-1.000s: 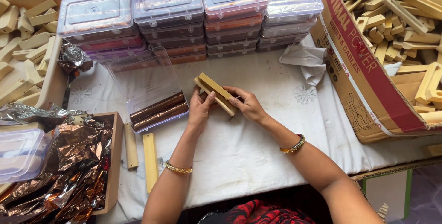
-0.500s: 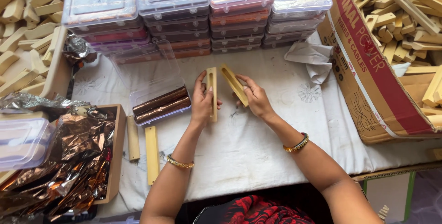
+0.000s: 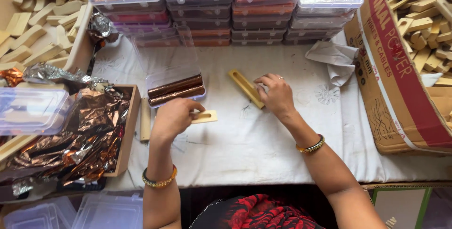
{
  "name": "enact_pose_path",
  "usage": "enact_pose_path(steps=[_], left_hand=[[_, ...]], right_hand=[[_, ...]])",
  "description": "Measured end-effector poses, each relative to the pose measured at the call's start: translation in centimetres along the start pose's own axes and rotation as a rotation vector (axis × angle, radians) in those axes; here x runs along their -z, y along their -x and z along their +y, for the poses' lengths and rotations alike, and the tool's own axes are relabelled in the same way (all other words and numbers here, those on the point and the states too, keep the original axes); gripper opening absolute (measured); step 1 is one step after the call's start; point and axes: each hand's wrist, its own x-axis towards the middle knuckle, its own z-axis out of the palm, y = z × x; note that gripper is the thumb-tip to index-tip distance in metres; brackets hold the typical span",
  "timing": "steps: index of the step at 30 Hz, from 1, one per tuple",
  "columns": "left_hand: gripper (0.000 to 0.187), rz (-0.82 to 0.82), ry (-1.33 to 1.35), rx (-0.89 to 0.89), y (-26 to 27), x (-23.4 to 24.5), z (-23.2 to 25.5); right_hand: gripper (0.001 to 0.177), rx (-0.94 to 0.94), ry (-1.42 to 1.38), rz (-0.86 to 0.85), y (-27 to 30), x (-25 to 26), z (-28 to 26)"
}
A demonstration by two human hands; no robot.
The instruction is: The person sits at a table and wraps small wooden blocks in copper-colored foil. They wipe the blocks with a white cloth before wrapping them and then place the wrapped items into a clear plastic container. The person repeats this process with multiple blocks.
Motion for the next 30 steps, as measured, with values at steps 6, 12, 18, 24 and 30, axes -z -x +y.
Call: enact_pose_path(steps=[6,12,18,24,30], left_hand=[[0.025,-0.311,-0.090,0.309,3.6,0.1,1.2],[0.041,-0.271,-0.103,0.660,8.2,3.0,-0.6],[0.067,-0.012,-0.431,0.716,10.2,0.3,-3.3],[0.045,0.020,-0.658,0.658,8.4,-1.4,-0.5],[0.074,0.039,-0.587,0.665,8.1,-2.8,-1.5]], right_hand=[[0.030,-0.044,-0.017,-0.178,0.5,-1.0,-0.6],[0.052,0.132,0.084,-0.151,1.1,-2.2,-0.8],[0.051,0.140,0.090,-0.151,1.0,-2.2,-1.1],[0.052,0.121,0.023,-0.124,1.3,-2.3,-0.9],[0.055,0.085,-0.027,-0.060,1.0,-2.0,-0.2]])
